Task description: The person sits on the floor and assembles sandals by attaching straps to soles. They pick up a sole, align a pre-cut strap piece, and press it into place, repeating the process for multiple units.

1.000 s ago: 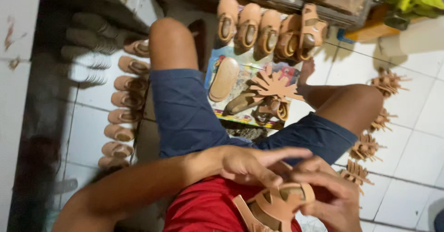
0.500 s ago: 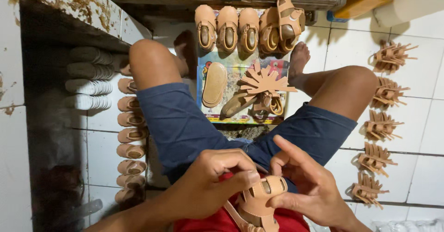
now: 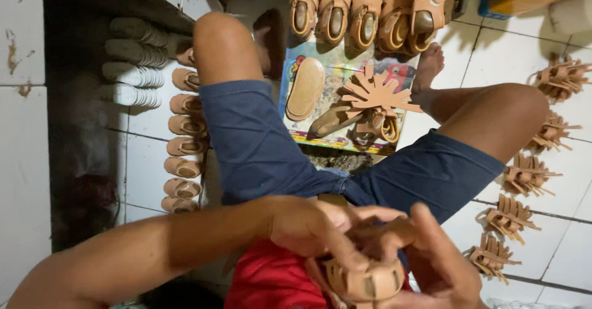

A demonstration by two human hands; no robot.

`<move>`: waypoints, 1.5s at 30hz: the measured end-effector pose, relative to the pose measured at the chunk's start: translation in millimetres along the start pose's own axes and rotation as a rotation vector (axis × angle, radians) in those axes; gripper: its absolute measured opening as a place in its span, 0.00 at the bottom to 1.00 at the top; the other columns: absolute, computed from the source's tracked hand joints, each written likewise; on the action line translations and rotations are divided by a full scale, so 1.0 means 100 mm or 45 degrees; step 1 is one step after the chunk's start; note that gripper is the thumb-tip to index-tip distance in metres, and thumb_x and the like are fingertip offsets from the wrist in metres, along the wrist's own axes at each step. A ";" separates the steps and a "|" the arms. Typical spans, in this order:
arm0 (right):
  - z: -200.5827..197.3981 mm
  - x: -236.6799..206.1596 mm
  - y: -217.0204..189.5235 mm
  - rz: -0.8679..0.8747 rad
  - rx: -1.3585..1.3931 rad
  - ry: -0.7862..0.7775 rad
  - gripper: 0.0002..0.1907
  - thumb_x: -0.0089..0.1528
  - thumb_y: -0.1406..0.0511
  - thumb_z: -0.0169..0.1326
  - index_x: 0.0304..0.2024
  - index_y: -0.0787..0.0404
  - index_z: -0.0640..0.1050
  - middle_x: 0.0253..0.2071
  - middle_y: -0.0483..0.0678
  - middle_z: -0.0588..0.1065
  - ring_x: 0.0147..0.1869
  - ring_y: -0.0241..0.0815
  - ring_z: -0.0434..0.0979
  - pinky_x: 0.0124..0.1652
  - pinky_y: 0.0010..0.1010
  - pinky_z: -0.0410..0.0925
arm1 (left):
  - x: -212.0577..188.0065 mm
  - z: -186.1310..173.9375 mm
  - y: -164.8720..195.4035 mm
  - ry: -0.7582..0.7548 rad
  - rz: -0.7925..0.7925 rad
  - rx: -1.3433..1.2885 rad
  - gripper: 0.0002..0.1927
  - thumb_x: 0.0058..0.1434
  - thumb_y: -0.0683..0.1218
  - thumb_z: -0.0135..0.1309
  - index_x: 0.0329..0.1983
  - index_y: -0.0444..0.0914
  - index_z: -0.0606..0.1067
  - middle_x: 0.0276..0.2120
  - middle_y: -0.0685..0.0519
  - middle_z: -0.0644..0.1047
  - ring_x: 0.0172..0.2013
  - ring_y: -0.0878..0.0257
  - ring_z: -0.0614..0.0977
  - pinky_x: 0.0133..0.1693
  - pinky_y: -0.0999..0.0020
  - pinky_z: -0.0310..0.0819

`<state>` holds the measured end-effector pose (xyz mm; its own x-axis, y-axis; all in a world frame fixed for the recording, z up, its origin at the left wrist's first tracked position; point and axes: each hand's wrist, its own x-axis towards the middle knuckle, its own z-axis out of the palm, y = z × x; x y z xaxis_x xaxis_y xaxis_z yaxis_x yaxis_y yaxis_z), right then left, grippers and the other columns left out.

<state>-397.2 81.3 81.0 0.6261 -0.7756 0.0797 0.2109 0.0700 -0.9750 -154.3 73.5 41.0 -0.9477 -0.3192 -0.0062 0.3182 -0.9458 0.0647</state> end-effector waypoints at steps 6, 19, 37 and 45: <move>-0.14 0.07 0.03 0.303 0.171 0.204 0.57 0.55 0.74 0.70 0.79 0.64 0.51 0.48 0.52 0.70 0.50 0.40 0.70 0.51 0.31 0.67 | -0.03 0.29 0.31 0.776 0.103 0.837 0.19 0.68 0.47 0.60 0.58 0.33 0.73 0.48 0.49 0.80 0.49 0.62 0.79 0.52 0.65 0.74; -0.12 0.59 0.28 0.344 -0.076 0.460 0.38 0.57 0.74 0.67 0.70 0.67 0.70 0.47 0.49 0.72 0.52 0.37 0.70 0.55 0.27 0.65 | -0.09 0.16 0.27 0.793 0.227 0.763 0.29 0.60 0.43 0.60 0.63 0.43 0.63 0.48 0.57 0.77 0.48 0.67 0.81 0.52 0.68 0.77; -0.16 0.86 0.39 -0.236 -1.001 0.640 0.31 0.55 0.65 0.70 0.59 0.66 0.76 0.57 0.56 0.74 0.60 0.49 0.77 0.57 0.33 0.71 | 0.47 -0.17 0.45 1.105 1.295 0.337 0.19 0.66 0.47 0.54 0.57 0.33 0.73 0.47 0.48 0.81 0.45 0.60 0.84 0.46 0.63 0.79; -0.31 0.86 0.52 -0.287 -0.823 0.702 0.26 0.53 0.68 0.69 0.53 0.68 0.78 0.54 0.54 0.74 0.59 0.49 0.76 0.58 0.34 0.70 | 0.67 -0.14 0.38 1.210 1.395 0.275 0.18 0.66 0.47 0.55 0.56 0.34 0.73 0.44 0.50 0.80 0.43 0.61 0.83 0.43 0.64 0.78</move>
<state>-356.2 -1.2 30.3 0.1342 -0.9323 0.3359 -0.2853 -0.3609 -0.8879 -205.6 15.4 28.7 0.1614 -0.8555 -0.4920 0.7606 -0.2099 0.6144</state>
